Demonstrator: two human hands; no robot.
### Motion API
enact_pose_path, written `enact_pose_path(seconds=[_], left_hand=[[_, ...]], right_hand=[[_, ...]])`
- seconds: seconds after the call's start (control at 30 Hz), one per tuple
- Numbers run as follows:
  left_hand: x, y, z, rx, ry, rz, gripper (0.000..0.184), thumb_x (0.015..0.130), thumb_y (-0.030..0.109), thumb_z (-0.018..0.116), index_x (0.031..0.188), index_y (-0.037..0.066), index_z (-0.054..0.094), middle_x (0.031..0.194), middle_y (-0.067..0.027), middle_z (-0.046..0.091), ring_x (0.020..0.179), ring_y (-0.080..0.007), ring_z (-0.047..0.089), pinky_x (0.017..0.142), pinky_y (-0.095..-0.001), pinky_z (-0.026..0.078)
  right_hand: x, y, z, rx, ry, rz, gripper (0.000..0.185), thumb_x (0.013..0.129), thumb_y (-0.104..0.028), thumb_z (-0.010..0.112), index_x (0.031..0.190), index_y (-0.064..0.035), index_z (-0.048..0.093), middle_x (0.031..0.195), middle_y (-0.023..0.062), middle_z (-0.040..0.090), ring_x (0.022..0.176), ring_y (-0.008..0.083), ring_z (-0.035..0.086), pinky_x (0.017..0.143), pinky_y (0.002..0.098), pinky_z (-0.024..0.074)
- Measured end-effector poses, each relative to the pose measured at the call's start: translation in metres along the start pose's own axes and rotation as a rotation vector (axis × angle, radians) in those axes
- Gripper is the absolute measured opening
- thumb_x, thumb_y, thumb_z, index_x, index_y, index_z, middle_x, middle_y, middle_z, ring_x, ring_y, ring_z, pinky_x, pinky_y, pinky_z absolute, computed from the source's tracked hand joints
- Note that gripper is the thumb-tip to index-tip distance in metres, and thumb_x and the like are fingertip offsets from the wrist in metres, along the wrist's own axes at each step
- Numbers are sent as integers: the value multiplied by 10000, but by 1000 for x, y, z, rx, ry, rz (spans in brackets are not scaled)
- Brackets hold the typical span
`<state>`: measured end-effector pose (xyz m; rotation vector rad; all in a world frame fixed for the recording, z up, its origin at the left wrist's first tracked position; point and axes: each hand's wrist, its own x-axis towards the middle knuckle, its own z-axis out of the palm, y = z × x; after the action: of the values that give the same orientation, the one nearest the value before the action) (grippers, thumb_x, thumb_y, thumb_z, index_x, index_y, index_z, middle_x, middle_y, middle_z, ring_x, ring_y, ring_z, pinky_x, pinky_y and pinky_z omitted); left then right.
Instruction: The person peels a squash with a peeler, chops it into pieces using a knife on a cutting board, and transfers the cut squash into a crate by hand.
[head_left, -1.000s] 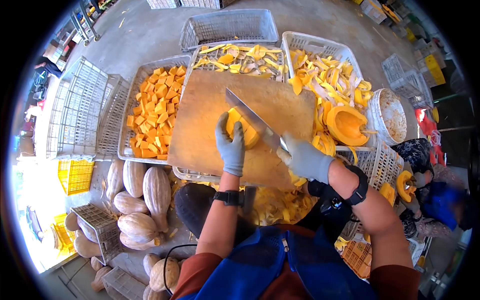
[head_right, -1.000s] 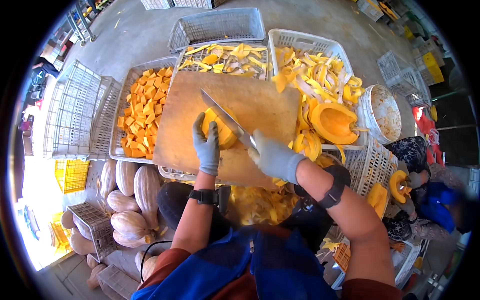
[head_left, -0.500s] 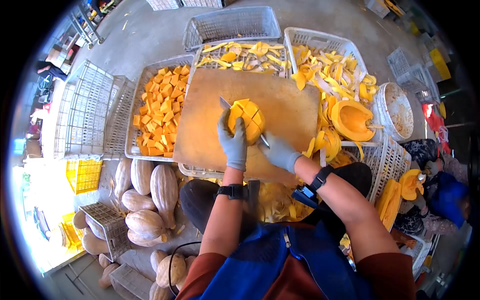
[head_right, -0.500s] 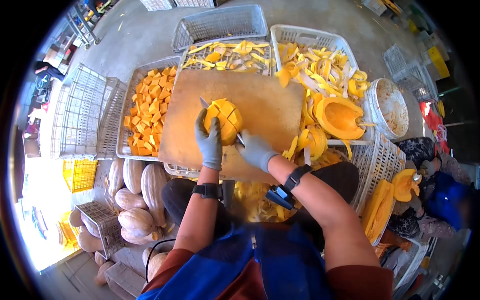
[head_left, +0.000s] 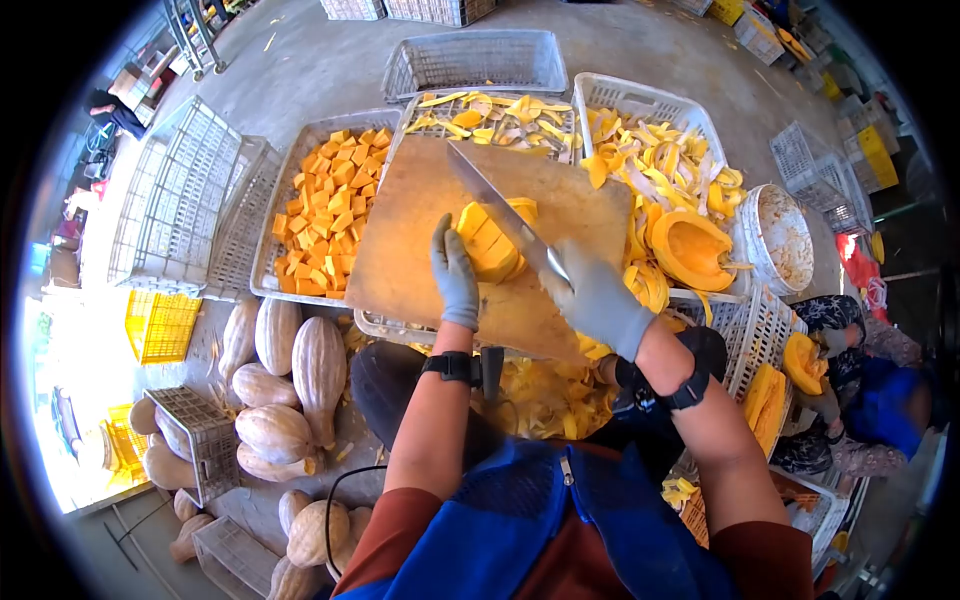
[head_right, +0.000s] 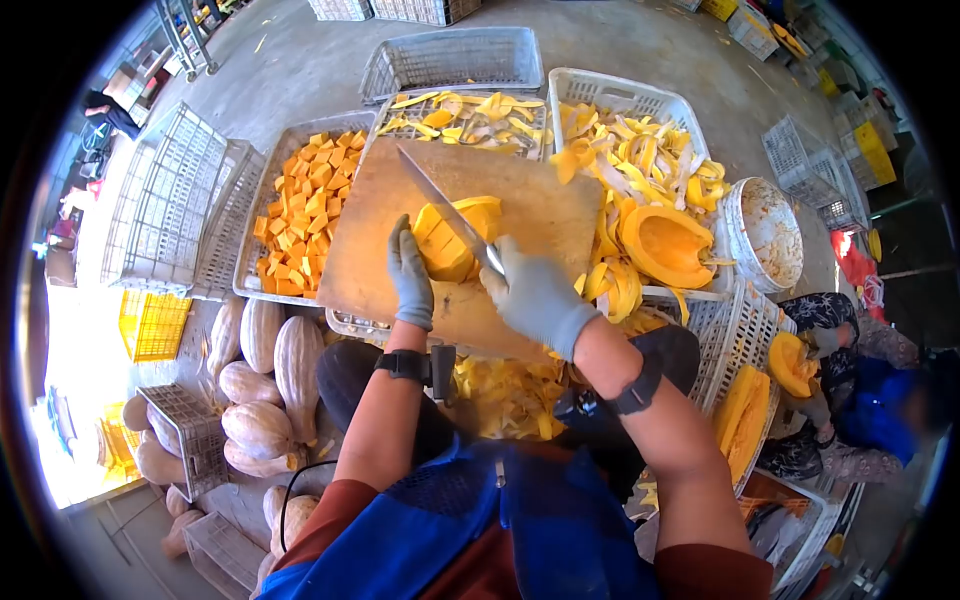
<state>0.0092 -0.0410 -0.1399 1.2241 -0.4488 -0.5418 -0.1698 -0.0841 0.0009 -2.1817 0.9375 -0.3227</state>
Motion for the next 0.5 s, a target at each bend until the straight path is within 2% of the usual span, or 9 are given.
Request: enact_pose_path(seconds=[0.1,0.2,0.3,0.4,0.43,0.5], left_hand=[[-1,1,-9,45,104,23,381,986,233,503,1283,-5,485,1247,-89,522,1112,-157,472,981,-294,383],[-3,1,-5,57,136,27,351,973,232,529,1224,-12,501,1187,-100,528,1083,-173,481,971,-307,387],[4,-15,4,135,114,68,321,951,227,561,1145,-24,508,1114,-119,513,1036,-201,489,938,-323,400],[5,-23,11,238,145,159,320,933,222,581,1110,-33,501,1070,-130,483,979,-222,488,899,-332,411],[5,-27,11,242,155,180,297,942,217,583,1119,-3,490,1053,-90,519,950,-163,482,868,-295,425],[5,-28,11,246,158,180,291,942,215,581,1113,-3,490,1057,-91,515,956,-164,480,874,-295,422]], right_hand=[[-14,-7,5,-32,-9,-24,230,911,-233,534,987,-27,467,733,264,599,704,459,593,610,530,456],[-16,-1,11,-66,-82,47,225,917,-222,541,994,-27,459,775,272,589,728,457,581,611,496,438],[-13,-5,7,-91,-161,69,246,911,-227,526,992,-7,450,777,283,598,761,463,588,655,526,455],[-7,-3,1,-76,-256,67,260,921,-233,508,1004,1,429,798,296,595,772,462,591,663,504,457],[-3,-7,-4,-48,-318,141,266,924,-237,503,1009,1,422,794,293,595,762,457,595,659,497,458],[5,-17,-15,12,-443,286,276,930,-246,494,1019,1,409,786,286,594,742,446,604,649,483,460]])
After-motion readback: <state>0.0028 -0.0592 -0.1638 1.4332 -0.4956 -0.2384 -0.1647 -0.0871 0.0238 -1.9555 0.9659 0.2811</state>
